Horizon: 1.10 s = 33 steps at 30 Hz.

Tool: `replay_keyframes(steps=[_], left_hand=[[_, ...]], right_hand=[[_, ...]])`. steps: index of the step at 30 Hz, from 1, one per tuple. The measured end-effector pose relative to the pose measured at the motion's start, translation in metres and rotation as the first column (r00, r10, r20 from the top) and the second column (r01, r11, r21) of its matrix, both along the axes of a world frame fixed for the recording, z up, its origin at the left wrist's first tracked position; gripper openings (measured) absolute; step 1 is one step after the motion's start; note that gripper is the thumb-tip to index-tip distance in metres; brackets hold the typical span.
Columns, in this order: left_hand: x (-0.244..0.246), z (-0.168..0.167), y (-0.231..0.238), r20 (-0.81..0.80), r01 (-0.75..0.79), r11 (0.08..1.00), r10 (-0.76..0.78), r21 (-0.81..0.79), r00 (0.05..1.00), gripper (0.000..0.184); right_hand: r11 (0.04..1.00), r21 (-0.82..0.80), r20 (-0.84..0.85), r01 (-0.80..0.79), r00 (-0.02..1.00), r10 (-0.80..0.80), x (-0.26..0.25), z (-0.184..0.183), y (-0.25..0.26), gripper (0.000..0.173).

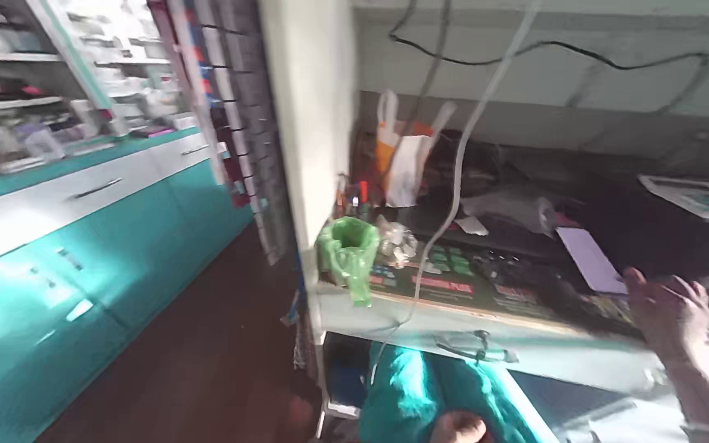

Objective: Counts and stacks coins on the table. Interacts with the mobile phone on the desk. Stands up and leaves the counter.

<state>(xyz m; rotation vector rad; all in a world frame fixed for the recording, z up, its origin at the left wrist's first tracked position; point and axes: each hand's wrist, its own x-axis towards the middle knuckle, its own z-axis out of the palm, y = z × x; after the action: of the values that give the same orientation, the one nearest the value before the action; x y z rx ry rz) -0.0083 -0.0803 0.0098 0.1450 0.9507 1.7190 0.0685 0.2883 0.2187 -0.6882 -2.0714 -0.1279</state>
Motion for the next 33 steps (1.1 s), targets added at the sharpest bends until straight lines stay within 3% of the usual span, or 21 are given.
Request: replay_keyframes(steps=[3,7,12,18,24,33], left_hand=[[0.004,0.010,0.004,-0.001,-0.013,0.998,0.013,-0.067,1.000,0.025],[0.005,0.013,0.021,0.013,-0.076,0.985,0.079,-0.154,0.997,0.025],[0.005,0.016,0.041,0.160,-0.183,0.960,0.218,-0.211,0.963,0.012],[-0.001,0.008,0.061,0.145,-0.152,0.945,0.200,-0.289,0.969,0.017],[0.005,0.000,0.068,0.003,-0.022,0.934,0.025,-0.357,1.000,0.026],[-0.007,-0.006,0.075,0.050,-0.084,0.919,0.111,-0.385,0.993,0.027]], right_hand=[[1.000,0.006,0.018,0.001,1.000,-0.001,0.002,0.000,0.004,0.043],[1.000,-0.008,0.034,-0.009,0.999,0.010,0.001,-0.001,0.005,0.042],[0.998,-0.055,-0.012,-0.006,1.000,0.005,0.002,-0.003,0.002,0.042],[0.999,-0.033,-0.089,0.015,0.996,-0.018,0.002,-0.004,-0.001,0.038],[1.000,0.010,-0.156,0.009,0.988,-0.007,0.004,-0.006,-0.005,0.042],[0.991,0.016,-0.127,-0.131,0.983,0.131,-0.002,0.005,0.001,0.031]])
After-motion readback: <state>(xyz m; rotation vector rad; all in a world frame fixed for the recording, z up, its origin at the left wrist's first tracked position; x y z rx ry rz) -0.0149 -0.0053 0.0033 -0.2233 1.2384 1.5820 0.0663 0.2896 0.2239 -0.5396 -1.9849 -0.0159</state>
